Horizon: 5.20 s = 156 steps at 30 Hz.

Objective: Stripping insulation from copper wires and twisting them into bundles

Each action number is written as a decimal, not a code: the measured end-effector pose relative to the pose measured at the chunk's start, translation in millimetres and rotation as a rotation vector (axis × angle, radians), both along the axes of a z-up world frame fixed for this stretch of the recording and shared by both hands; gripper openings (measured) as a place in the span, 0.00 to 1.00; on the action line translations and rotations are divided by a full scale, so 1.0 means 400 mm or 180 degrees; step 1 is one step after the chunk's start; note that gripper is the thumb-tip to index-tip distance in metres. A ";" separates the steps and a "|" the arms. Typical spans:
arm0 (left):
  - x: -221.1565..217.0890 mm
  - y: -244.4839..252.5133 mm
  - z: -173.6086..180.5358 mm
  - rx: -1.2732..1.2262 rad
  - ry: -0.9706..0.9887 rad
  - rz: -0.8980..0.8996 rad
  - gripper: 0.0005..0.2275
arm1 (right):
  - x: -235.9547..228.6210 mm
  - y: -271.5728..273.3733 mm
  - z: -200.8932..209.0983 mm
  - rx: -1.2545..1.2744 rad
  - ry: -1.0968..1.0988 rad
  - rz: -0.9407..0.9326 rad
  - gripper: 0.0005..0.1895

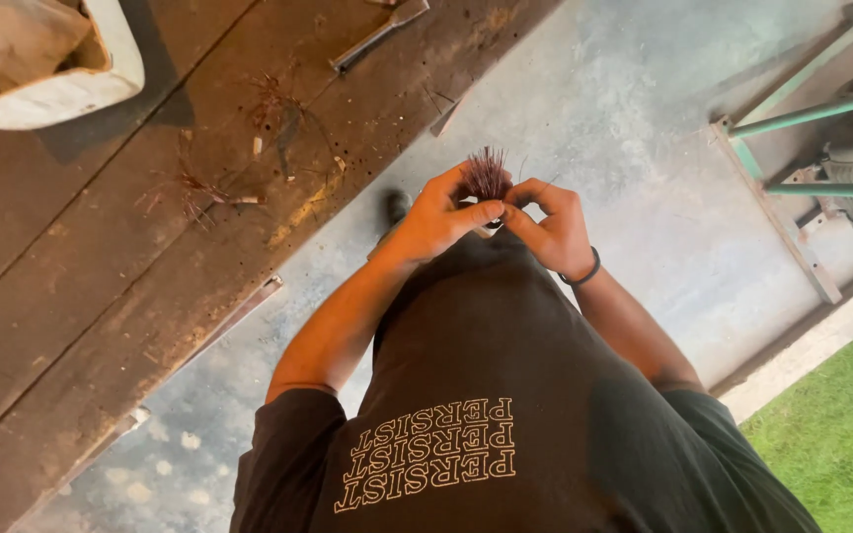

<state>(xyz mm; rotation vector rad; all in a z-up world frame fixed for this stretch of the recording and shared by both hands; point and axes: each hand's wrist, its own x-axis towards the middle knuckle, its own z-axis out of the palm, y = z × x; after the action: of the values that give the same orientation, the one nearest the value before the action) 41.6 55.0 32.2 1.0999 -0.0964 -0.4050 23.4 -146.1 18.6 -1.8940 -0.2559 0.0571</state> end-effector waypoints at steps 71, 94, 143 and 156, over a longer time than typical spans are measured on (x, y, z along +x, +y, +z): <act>0.047 0.508 -0.026 0.0990 -0.0687 -0.0902 0.22 | 0.046 0.491 0.038 0.0928 -0.0506 -0.0026 0.11; 0.179 0.412 -0.047 -0.0736 -0.0929 -0.1003 0.06 | 0.052 0.471 -0.048 0.0124 -0.0956 0.0465 0.26; 0.237 0.386 -0.116 -0.0740 -0.0053 -0.1008 0.24 | 0.008 0.472 -0.130 0.0428 -0.0448 0.0105 0.23; 0.182 0.387 -0.299 -0.2219 -0.0064 -0.0851 0.16 | -0.032 0.501 -0.264 0.3703 0.1058 0.1136 0.24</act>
<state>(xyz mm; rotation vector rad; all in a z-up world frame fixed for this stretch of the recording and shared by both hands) 114.3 209.8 -87.3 0.4014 -0.3761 -0.5454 10.6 54.3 -87.0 -0.6534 -0.3021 0.3744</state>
